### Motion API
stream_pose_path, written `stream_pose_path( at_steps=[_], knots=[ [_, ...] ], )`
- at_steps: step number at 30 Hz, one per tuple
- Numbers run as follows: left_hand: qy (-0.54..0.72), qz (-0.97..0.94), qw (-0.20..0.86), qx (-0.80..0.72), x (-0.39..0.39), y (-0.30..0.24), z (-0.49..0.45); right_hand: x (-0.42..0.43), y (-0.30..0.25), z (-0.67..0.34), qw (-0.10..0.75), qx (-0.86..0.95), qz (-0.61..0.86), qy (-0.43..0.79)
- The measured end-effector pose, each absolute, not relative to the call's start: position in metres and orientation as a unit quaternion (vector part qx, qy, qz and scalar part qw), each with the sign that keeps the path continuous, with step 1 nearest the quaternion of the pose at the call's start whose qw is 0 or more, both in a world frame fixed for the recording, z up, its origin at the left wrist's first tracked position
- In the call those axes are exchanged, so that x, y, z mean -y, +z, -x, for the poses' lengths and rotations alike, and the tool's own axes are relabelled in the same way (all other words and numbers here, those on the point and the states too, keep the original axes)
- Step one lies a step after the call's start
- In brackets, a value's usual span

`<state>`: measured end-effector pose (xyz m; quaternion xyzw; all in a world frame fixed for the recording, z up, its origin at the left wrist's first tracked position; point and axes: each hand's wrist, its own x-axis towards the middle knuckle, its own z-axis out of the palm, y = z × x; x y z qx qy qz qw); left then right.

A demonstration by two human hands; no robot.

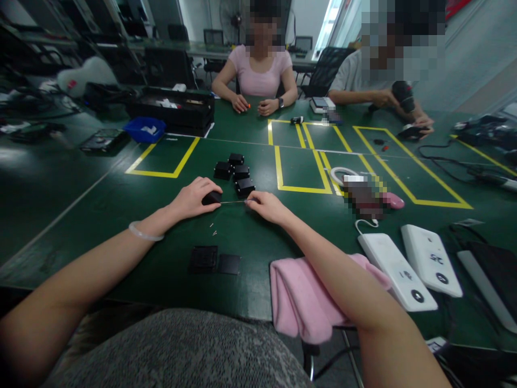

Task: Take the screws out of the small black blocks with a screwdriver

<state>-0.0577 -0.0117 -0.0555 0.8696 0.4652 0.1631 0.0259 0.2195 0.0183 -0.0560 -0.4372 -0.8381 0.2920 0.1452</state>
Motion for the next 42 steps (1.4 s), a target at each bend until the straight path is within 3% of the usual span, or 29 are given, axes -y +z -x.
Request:
stream_pose_path(
  at_steps=[11,22,33,42],
  knots=[
    [0.166,-0.870,0.022,-0.463,0.012,-0.056,0.058,-0.019,-0.056,-0.226,0.186,0.849,0.379,0.319],
    [0.174,-0.870,0.027,-0.461,0.010,-0.056,0.058,-0.019,-0.053,-0.219,0.142,0.825,0.444,0.319],
    [0.155,-0.865,0.034,-0.476,0.012,-0.053,0.057,-0.011,-0.056,-0.212,0.153,0.798,0.518,0.269],
    [0.152,-0.866,0.034,-0.475,0.011,-0.053,0.058,-0.017,-0.061,-0.214,0.190,0.794,0.479,0.324]
  ],
)
